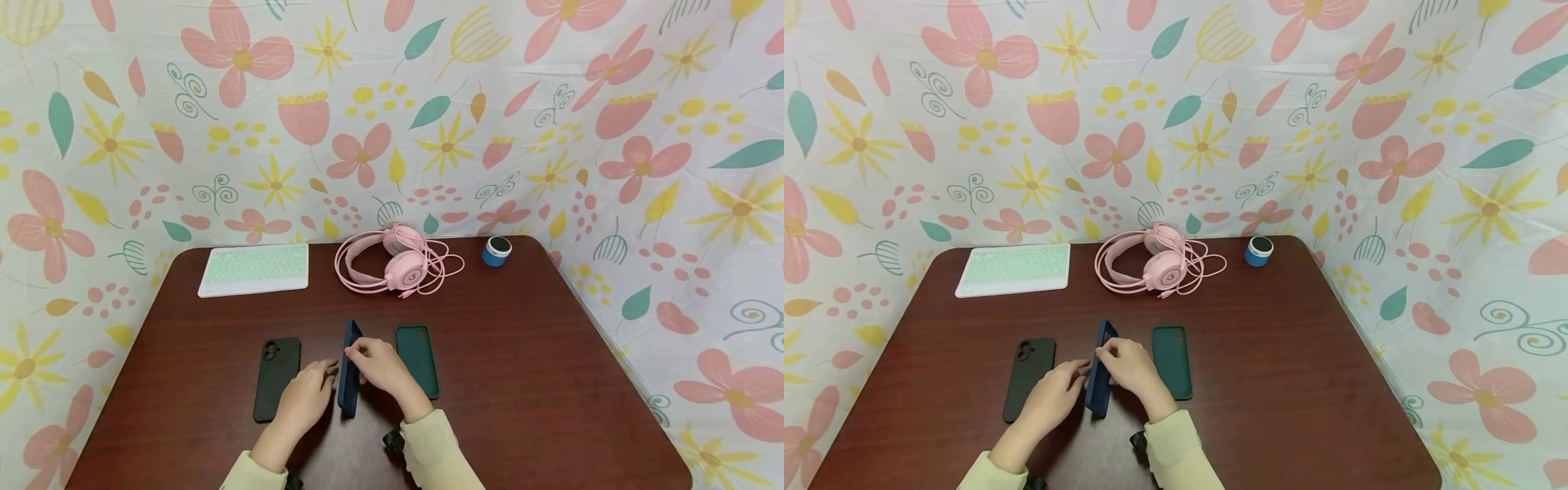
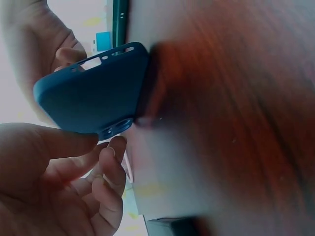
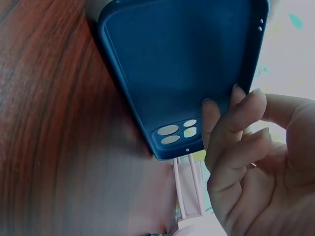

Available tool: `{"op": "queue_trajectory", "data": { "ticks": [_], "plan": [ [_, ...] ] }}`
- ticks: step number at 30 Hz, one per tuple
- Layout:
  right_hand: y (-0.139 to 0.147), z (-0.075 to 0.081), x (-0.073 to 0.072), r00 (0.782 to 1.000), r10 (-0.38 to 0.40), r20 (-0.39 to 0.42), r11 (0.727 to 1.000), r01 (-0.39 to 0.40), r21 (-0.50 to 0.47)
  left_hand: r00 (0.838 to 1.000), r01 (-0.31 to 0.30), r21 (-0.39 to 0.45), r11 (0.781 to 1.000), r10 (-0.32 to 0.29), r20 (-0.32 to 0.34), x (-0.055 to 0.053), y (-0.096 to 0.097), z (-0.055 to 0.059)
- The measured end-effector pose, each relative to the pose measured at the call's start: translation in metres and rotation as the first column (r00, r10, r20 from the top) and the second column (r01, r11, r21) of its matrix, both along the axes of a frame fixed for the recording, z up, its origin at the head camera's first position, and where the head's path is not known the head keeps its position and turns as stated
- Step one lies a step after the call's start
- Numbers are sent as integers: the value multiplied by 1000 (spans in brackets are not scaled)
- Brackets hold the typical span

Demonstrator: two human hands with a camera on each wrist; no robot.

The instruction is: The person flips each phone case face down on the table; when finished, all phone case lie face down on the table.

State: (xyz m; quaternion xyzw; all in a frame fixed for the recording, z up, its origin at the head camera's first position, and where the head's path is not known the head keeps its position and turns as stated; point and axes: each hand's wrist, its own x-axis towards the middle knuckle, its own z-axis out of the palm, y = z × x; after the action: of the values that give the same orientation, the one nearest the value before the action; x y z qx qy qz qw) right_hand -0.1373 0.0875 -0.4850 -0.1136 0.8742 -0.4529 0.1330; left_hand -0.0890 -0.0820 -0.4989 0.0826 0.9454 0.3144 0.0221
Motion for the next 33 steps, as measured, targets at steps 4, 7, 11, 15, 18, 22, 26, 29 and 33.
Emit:
{"op": "queue_trajectory", "data": {
  "ticks": [4,7,11,15,18,22,26,29,33],
  "plan": [
    [3,1,1,1000,-3,19,1000,4,-19,1000,12,-3,1000,-12,19,0,2,-3],
    [6,1,3,999,-14,37,999,15,-41,999,25,-16,1000,-24,35,0,5,-4],
    [11,2,5,998,-28,53,998,31,-60,997,52,-28,998,-51,56,-1,8,-3],
    [16,1,7,998,-41,56,997,44,-62,996,63,-21,998,-62,62,-2,11,-4],
    [19,2,8,997,-54,57,997,57,-58,996,68,-21,997,-67,59,-3,13,-5],
    [21,3,8,996,-63,57,996,66,-60,995,75,-25,997,-73,72,-4,14,-7],
    [22,3,9,996,-64,54,995,68,-69,993,80,-21,997,-78,87,-4,15,-8],
    [23,2,8,997,-60,38,996,62,-70,993,84,-18,996,-82,91,-3,16,-9],
    [22,0,8,998,-58,25,997,59,-55,992,89,-10,996,-87,91,-3,16,-9]
  ]
}}
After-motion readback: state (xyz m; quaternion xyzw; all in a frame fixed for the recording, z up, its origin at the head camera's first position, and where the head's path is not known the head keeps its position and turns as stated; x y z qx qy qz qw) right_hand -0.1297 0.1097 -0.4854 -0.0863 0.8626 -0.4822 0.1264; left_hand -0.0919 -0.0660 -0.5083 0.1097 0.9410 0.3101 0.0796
